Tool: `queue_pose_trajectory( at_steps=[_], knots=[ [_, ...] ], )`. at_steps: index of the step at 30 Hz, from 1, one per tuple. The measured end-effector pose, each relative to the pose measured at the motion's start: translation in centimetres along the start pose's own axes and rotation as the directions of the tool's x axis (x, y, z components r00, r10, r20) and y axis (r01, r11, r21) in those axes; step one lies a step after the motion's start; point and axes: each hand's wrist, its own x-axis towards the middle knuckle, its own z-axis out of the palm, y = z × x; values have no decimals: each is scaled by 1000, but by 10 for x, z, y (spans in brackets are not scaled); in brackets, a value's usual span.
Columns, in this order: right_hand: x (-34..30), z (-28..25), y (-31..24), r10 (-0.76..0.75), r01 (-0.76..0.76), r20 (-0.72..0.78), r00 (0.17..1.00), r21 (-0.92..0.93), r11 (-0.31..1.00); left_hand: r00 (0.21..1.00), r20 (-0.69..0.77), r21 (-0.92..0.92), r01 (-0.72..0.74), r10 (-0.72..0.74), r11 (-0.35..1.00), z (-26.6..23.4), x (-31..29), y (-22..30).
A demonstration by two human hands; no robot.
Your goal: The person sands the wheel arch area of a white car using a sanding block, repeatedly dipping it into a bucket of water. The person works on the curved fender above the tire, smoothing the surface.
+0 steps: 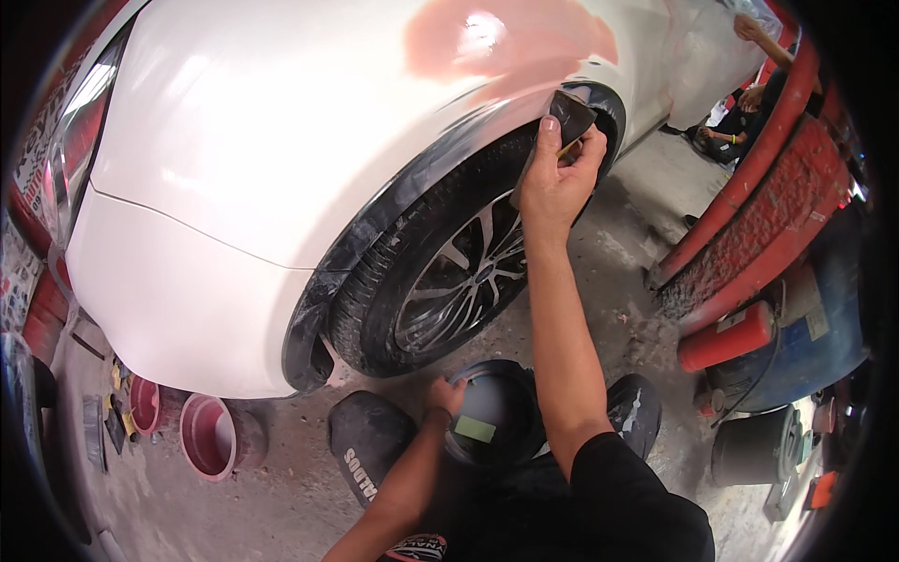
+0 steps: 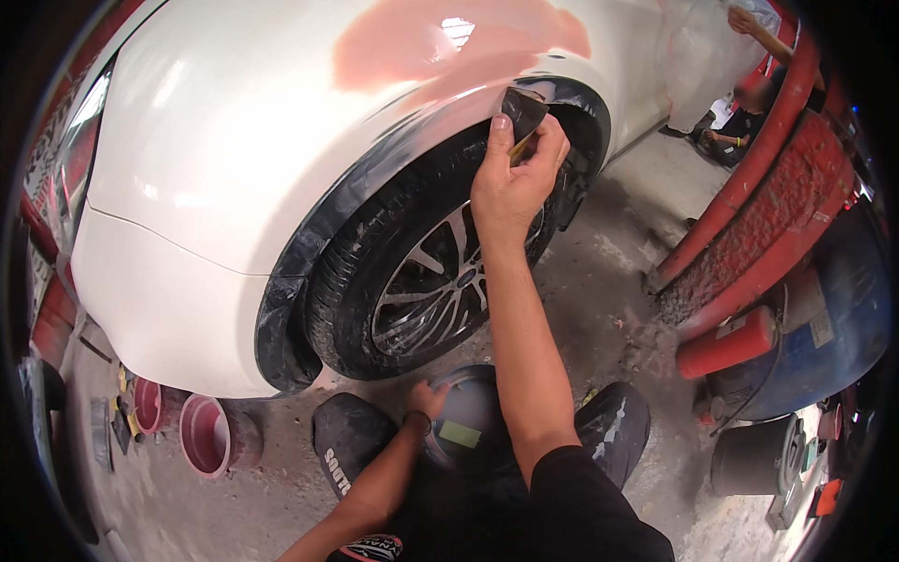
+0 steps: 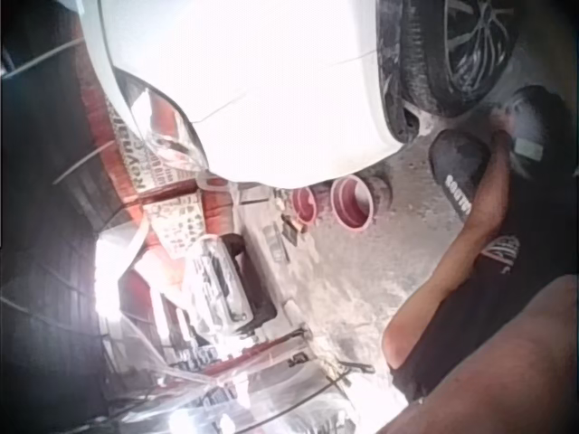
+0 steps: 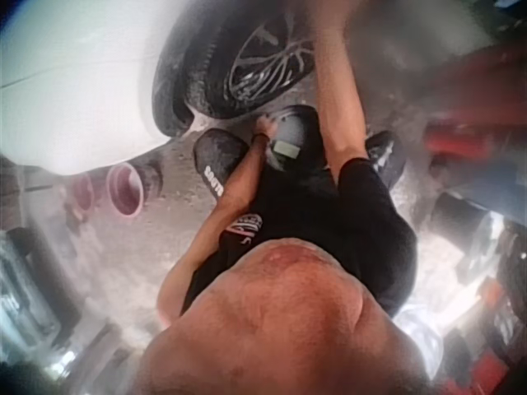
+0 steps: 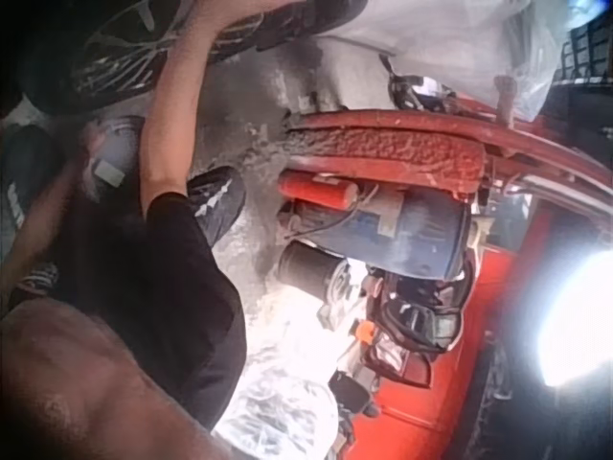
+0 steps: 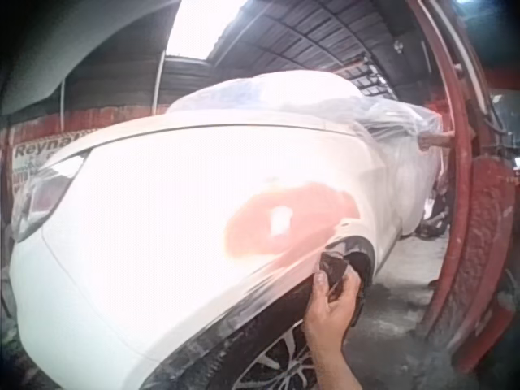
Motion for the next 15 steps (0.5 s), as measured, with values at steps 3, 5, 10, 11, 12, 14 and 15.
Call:
queue_pose_trajectory(
  at_steps=[3,5,10,11,12,14,15],
  knots=[
    [-31,9,-21,-225,226,26,974,-35,973,999,-36,-1,-40,40,999,0,-5,4],
    [-75,7,-40,-379,375,195,905,61,925,1000,10,59,11,-11,998,-7,-2,11],
    [-8,1,1,-190,193,52,980,-71,979,1000,-1,26,-8,8,1000,-1,0,-8],
    [3,4,5,-3,4,-4,1000,96,995,999,39,-2,4,-4,1000,-4,-2,3],
    [-1,1,6,-6,6,-15,1000,23,1000,997,80,-29,17,-15,999,-6,-5,13],
    [-34,15,-19,-174,174,-4,985,28,984,1000,22,-12,-1,1,1000,-8,-7,9],
    [-59,21,-32,-347,345,3,938,86,935,1000,-7,-3,-14,14,1000,-8,-6,9]
  ],
)
